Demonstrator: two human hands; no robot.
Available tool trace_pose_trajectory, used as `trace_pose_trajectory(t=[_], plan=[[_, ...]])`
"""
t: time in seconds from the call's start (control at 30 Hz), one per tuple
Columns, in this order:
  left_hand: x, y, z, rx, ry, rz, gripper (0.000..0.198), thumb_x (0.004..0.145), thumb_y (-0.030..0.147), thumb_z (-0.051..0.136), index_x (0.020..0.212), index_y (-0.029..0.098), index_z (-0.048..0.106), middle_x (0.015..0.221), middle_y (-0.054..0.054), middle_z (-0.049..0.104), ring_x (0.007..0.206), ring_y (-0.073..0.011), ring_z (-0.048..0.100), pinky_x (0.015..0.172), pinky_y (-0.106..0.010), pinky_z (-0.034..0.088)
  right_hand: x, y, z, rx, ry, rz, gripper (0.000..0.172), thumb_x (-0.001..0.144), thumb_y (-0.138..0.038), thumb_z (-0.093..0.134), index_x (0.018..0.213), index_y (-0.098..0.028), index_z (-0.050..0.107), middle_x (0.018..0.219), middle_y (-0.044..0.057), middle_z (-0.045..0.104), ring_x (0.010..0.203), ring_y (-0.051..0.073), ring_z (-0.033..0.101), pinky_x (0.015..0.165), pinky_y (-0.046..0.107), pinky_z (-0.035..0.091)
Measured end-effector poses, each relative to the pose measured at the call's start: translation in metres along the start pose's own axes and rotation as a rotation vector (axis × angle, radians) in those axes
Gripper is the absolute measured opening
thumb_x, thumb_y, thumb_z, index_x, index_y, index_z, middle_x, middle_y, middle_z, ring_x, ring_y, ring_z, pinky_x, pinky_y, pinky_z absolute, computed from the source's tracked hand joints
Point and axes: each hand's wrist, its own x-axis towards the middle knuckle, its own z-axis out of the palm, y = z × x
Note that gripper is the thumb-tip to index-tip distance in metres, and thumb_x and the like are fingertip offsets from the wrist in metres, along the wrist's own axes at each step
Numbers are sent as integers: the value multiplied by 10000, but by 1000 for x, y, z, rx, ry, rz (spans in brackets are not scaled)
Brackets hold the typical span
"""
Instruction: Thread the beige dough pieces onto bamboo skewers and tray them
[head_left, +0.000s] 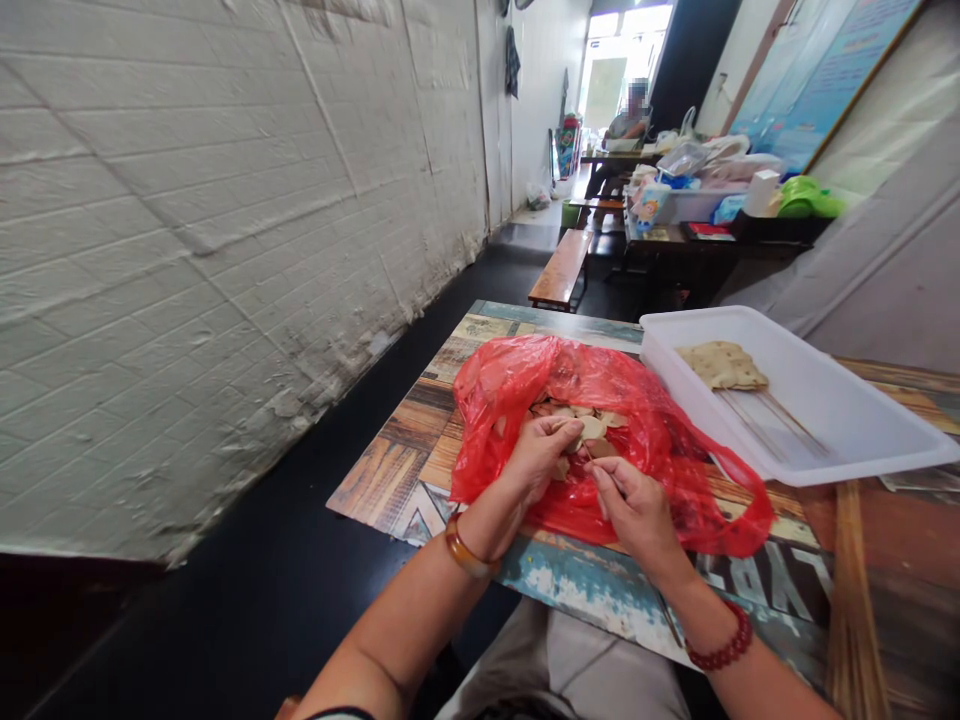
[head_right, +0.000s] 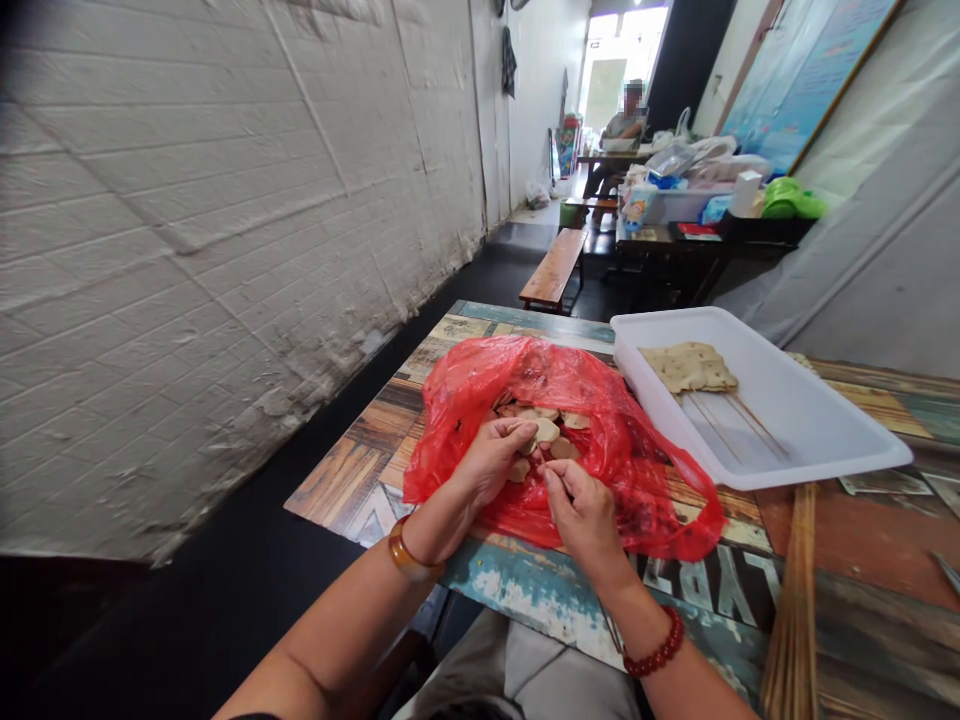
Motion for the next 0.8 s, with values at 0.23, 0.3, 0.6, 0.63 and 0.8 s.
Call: trace_pose_trajectory(t=[0.23, 0.3, 0.6, 0.63, 0.8], plan=[[-4, -3, 4, 88, -19, -48, 450, 640, 546, 704, 704, 108, 626, 571, -22, 586, 424, -69, 480, 389, -177, 261, 3, -3, -1, 51, 25, 27, 254, 880, -390, 480, 823, -189, 625, 448, -60, 462, 409, 123, 448, 452, 237, 352], [-4, 0, 4, 99, -38, -47, 455, 647, 550, 698, 737, 108, 639, 578, -14, 579, 438, -65, 471, 405, -178, 275, 3, -1, -2, 64, 22, 34, 266, 882, -401, 483, 826, -184, 625, 462, -59, 467, 419, 118, 448, 454, 234, 352], [1, 27, -19, 538, 72, 356, 235, 796, 364, 594, 806, 138, 658, 777, -55, 648, 681, -132, 558, 646, -238, 415, 3, 8, -25, 277, 71, 122, 317, 865, -457, 529, 942, -163, 620, 474, -76, 447, 398, 88, 399, 407, 205, 313], [1, 28, -22, 690, 57, 378, 207, 795, 340, 591, 780, 146, 660, 773, -56, 648, 684, -142, 555, 650, -248, 409, 3, 8, -28, 302, 80, 139, 326, 859, -466, 534, 946, -163, 617, 476, -77, 445, 387, 83, 381, 389, 203, 294], [-1, 27, -34, 1313, 34, 405, 59, 719, 206, 632, 669, 175, 629, 734, -56, 608, 691, -181, 520, 671, -298, 377, 2, 6, -35, 391, 103, 188, 336, 847, -484, 544, 945, -169, 606, 482, -80, 433, 368, 67, 329, 353, 188, 250]])
